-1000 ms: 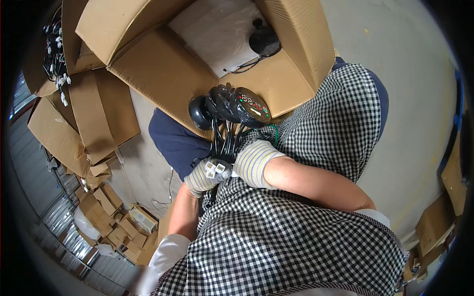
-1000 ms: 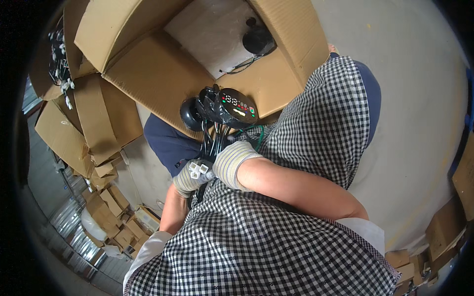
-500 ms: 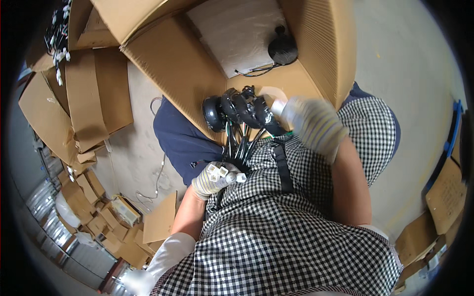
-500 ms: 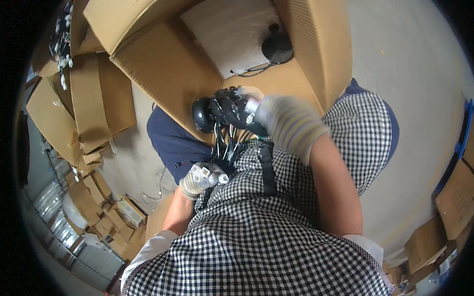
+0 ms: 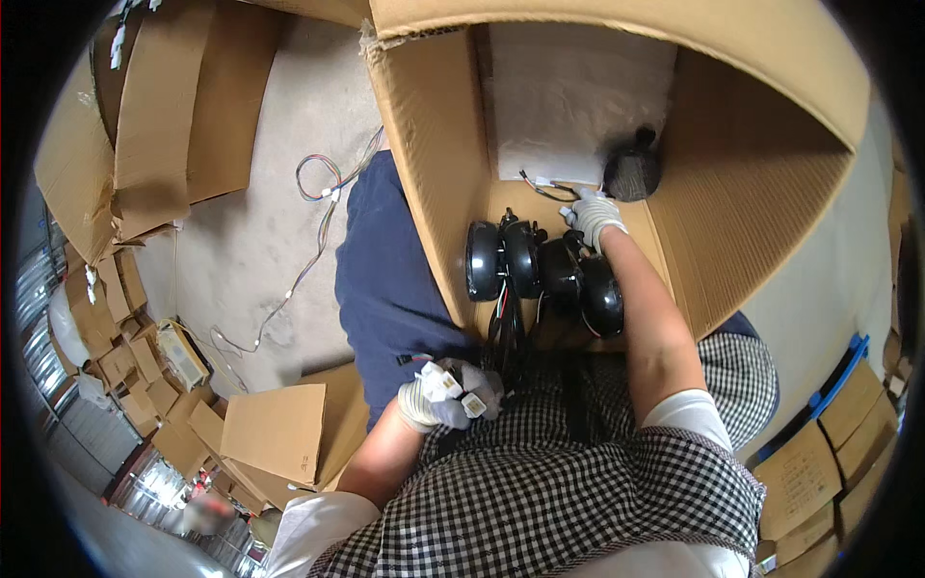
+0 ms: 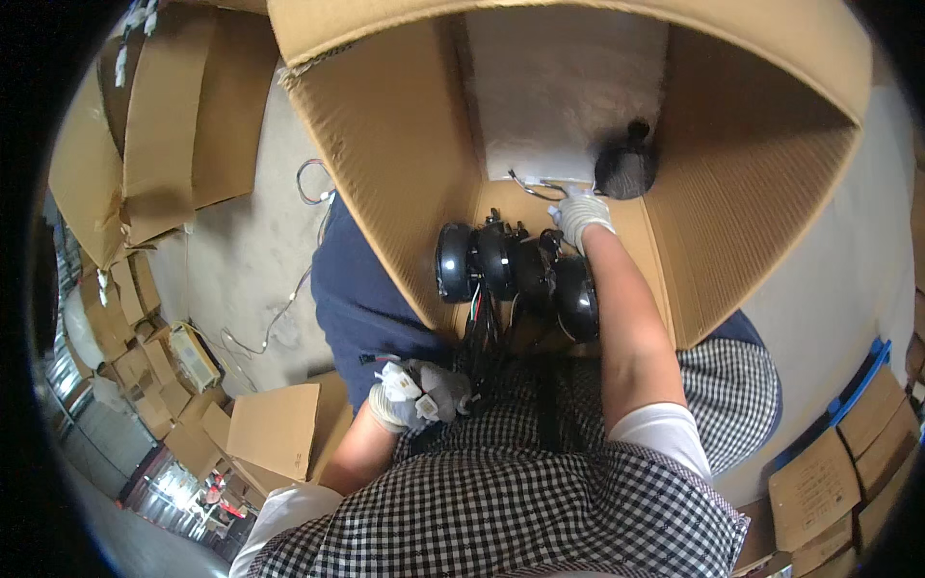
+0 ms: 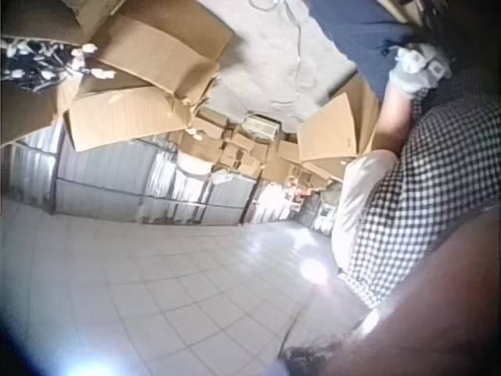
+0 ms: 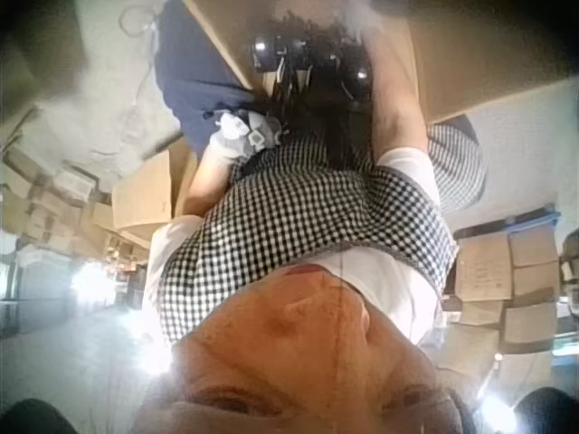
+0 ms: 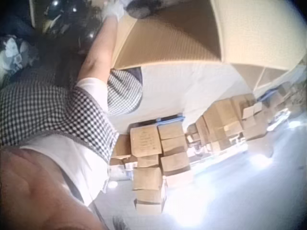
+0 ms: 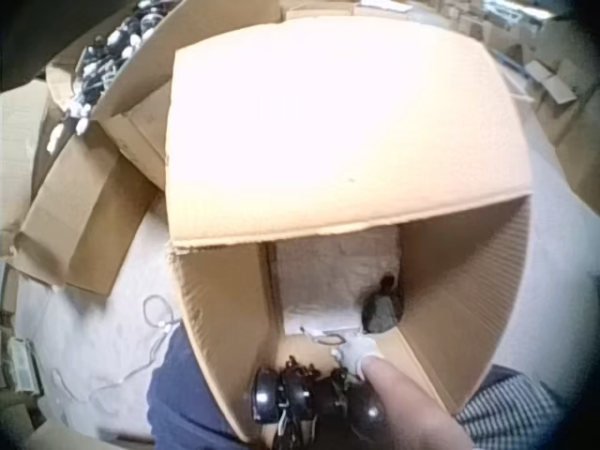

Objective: The person packs black plastic light housing components into cardboard boxes by hand, checking the wire connectors on each component before placing it inside.

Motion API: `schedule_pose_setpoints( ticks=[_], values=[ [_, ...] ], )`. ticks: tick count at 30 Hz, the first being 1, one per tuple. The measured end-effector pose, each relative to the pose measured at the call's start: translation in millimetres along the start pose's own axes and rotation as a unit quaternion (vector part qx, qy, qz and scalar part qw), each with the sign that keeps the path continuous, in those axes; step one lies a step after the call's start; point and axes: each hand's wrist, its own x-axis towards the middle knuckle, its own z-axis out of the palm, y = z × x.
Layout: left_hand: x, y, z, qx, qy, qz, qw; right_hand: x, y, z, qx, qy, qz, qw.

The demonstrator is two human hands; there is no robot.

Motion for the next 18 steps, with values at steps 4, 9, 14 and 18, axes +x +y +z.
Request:
schedule_pose_setpoints(
  ticks=[4,9,14,18],
  values=[
    [-10.1,1.1,0.0,0.223,0.005,-0.09,0.971,9.0,15.1,6.6,-0.018,0.002,0.032,0.999],
    [14.1,17.7,16.0,0.066,0.074,-0.045,0.994,20.7,9.9,-13.9,-0.127,-0.208,-0.082,0.966],
    [20.9,23.0,17.8,0.213,0.1,-0.182,0.955,-3.6,18.5,-19.3,-0.005,-0.084,-0.029,0.996],
    [23.3,10.0,10.5,0.559,0.09,-0.047,0.823,-62.3,39.9,-58.3,0.49,0.194,-0.048,0.848]
  ],
)
